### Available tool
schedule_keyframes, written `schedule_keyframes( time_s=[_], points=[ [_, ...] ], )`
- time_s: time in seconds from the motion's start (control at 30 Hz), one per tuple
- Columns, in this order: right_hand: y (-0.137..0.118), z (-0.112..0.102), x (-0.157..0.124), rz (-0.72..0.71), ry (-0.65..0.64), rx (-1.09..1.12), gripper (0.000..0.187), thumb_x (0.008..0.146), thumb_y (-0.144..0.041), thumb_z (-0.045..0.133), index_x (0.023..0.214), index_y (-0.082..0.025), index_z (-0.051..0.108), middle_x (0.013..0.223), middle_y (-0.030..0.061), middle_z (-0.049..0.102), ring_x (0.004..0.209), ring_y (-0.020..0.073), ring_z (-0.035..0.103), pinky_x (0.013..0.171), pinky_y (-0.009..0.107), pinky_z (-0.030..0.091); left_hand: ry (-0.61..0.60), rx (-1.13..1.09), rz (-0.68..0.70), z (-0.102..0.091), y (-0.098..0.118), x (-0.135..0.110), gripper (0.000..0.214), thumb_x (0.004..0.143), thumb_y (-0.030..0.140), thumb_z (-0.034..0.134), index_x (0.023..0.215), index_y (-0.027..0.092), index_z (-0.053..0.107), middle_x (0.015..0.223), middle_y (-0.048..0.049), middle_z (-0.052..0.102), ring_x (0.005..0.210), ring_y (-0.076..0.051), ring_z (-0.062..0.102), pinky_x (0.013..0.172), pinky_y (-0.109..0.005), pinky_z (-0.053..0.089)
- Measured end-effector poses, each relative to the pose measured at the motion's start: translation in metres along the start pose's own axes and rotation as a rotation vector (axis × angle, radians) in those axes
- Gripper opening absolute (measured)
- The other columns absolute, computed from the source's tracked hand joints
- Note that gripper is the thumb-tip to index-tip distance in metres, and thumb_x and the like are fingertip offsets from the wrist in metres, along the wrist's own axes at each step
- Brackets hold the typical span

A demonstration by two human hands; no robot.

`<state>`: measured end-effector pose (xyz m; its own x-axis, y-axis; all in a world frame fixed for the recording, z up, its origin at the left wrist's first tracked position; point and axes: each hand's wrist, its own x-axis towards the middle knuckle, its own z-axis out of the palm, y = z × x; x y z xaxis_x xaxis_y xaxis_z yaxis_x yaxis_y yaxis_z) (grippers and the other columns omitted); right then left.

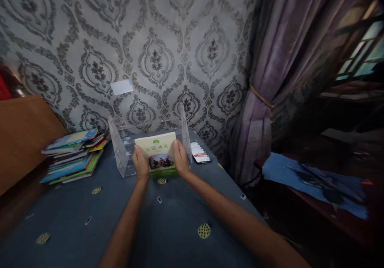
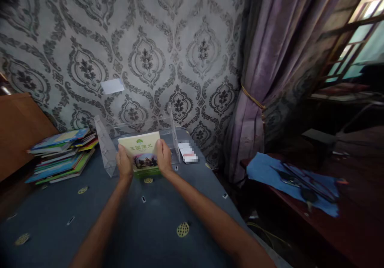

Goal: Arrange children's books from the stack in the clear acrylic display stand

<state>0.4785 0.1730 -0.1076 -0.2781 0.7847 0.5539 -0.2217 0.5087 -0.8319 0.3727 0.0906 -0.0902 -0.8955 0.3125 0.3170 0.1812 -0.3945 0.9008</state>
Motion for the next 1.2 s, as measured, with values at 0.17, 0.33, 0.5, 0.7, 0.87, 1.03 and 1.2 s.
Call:
schedule_keyframes(
  time_s=[0.17,0.33,0.5,0.7,0.87,1.03,1.2],
  points=[
    [-0.017,0.018,0.019,0.025,0.127,0.115,0.046,0.096,-0.062,0.032,0.070,-0.025,0.040,0.066,-0.0023,0.042,0.065,0.0168,0.040,0.060,0.030,0.037,0.157,0.181,-0.013,0.007,0.006,-0.001,0.070,0.088,0.075,0.040,0.094,0.014,0.072,0.101,-0.0141,0.074,0.097,-0.024,0.069,0.087,-0.034,0.054],
    [-0.029,0.014,0.034,-0.007,0.165,0.149,0.048,0.097,-0.063,0.031,0.069,-0.025,0.038,0.066,-0.0026,0.040,0.065,0.0159,0.037,0.057,0.029,0.034,0.154,0.180,0.059,0.025,0.020,0.000,0.069,0.091,0.073,0.037,0.098,0.013,0.072,0.103,-0.0146,0.074,0.102,-0.025,0.068,0.089,-0.034,0.053],
    [-0.019,0.011,0.040,-0.025,0.180,0.063,0.049,0.098,-0.063,0.028,0.069,-0.025,0.038,0.065,-0.0020,0.042,0.065,0.0166,0.039,0.058,0.030,0.034,0.135,0.133,0.058,0.035,0.014,0.006,0.067,0.091,0.071,0.037,0.095,0.014,0.071,0.097,-0.0127,0.075,0.097,-0.023,0.069,0.083,-0.031,0.054],
    [0.006,0.009,0.039,0.035,0.110,-0.069,0.048,0.099,-0.063,0.025,0.072,-0.026,0.039,0.068,0.0004,0.048,0.068,0.0192,0.046,0.062,0.031,0.041,0.117,0.099,-0.028,0.033,-0.012,0.011,0.065,0.089,0.069,0.040,0.095,0.012,0.070,0.096,-0.0124,0.075,0.089,-0.022,0.071,0.076,-0.031,0.056],
    [0.009,-0.002,0.048,-0.006,0.015,-0.168,0.046,0.099,-0.061,0.029,0.072,-0.026,0.042,0.067,0.0011,0.051,0.067,0.0200,0.051,0.063,0.032,0.043,-0.103,0.001,-0.025,0.026,-0.009,0.023,0.067,0.084,0.073,0.048,0.101,0.011,0.070,0.096,-0.0127,0.076,0.088,-0.023,0.072,0.078,-0.033,0.057],
    [0.008,-0.024,0.067,-0.054,-0.182,-0.305,0.043,0.097,-0.059,0.039,0.075,-0.024,0.052,0.068,0.0021,0.058,0.066,0.0205,0.054,0.063,0.031,0.042,-0.494,0.253,-0.047,-0.001,0.012,0.044,0.066,0.076,0.070,0.064,0.108,0.013,0.070,0.096,-0.0109,0.075,0.092,-0.025,0.070,0.078,-0.034,0.056],
    [0.000,-0.045,0.077,-0.087,-0.370,-0.330,0.037,0.095,-0.054,0.048,0.080,-0.022,0.060,0.074,0.0031,0.066,0.069,0.0205,0.059,0.066,0.030,0.044,-0.663,0.481,-0.051,-0.019,0.032,0.051,0.063,0.072,0.064,0.068,0.110,0.014,0.069,0.102,-0.0119,0.073,0.086,-0.026,0.068,0.059,-0.029,0.055]
  ],
)
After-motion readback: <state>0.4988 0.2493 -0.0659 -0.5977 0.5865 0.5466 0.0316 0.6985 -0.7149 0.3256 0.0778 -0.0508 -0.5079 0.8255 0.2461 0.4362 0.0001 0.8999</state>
